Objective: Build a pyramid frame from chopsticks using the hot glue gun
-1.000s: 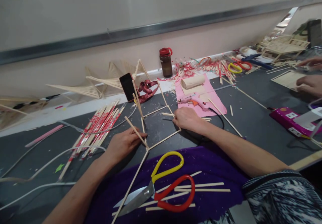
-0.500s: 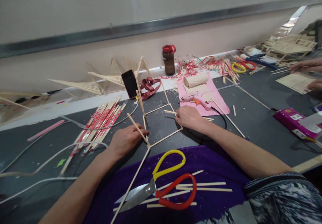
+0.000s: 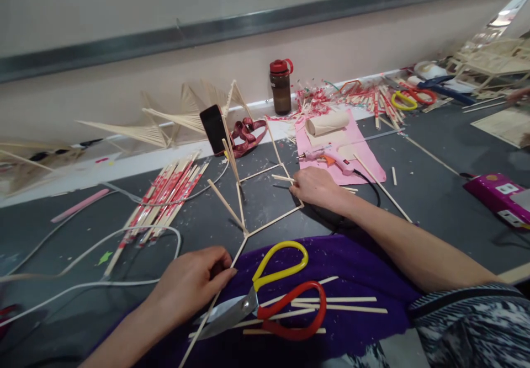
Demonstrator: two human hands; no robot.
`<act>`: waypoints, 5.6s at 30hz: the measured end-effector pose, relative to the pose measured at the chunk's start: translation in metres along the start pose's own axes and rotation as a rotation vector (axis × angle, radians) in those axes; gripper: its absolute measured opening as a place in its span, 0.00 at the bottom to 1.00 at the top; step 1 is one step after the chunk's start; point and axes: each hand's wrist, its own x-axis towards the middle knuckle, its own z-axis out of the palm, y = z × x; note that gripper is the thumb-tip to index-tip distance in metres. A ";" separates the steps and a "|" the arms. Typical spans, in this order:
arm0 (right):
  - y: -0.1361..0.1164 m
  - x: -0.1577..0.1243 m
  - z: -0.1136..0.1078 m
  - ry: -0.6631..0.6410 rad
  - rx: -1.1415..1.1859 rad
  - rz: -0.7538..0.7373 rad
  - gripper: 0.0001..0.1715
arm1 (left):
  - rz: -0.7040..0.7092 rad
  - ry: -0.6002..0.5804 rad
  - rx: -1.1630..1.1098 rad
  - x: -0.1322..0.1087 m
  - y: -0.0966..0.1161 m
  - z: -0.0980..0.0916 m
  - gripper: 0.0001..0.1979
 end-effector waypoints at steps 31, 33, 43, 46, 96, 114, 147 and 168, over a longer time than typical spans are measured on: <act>0.002 -0.001 0.000 0.000 0.027 -0.038 0.21 | 0.027 0.294 -0.127 0.037 -0.005 0.022 0.11; 0.002 -0.002 0.000 0.005 0.018 -0.036 0.21 | 0.021 0.299 -0.127 0.037 -0.003 0.022 0.11; 0.001 -0.002 0.001 0.013 0.011 -0.031 0.21 | 0.028 0.353 -0.096 0.039 -0.003 0.027 0.12; 0.001 -0.001 0.002 0.014 0.013 -0.040 0.21 | 0.026 0.381 -0.092 0.041 -0.008 0.028 0.12; 0.035 -0.048 -0.012 -0.147 0.051 -0.224 0.11 | 0.013 0.422 -0.043 0.035 -0.023 0.020 0.15; 0.004 -0.041 0.000 0.085 0.249 -0.463 0.12 | 0.029 0.391 0.083 0.023 -0.027 0.012 0.12; 0.004 -0.043 0.013 0.023 0.244 -0.478 0.13 | 0.046 0.404 -0.106 0.038 -0.025 0.023 0.11; -0.002 -0.046 -0.078 0.461 1.141 -0.200 0.26 | 0.323 0.401 -0.572 0.054 0.055 -0.041 0.12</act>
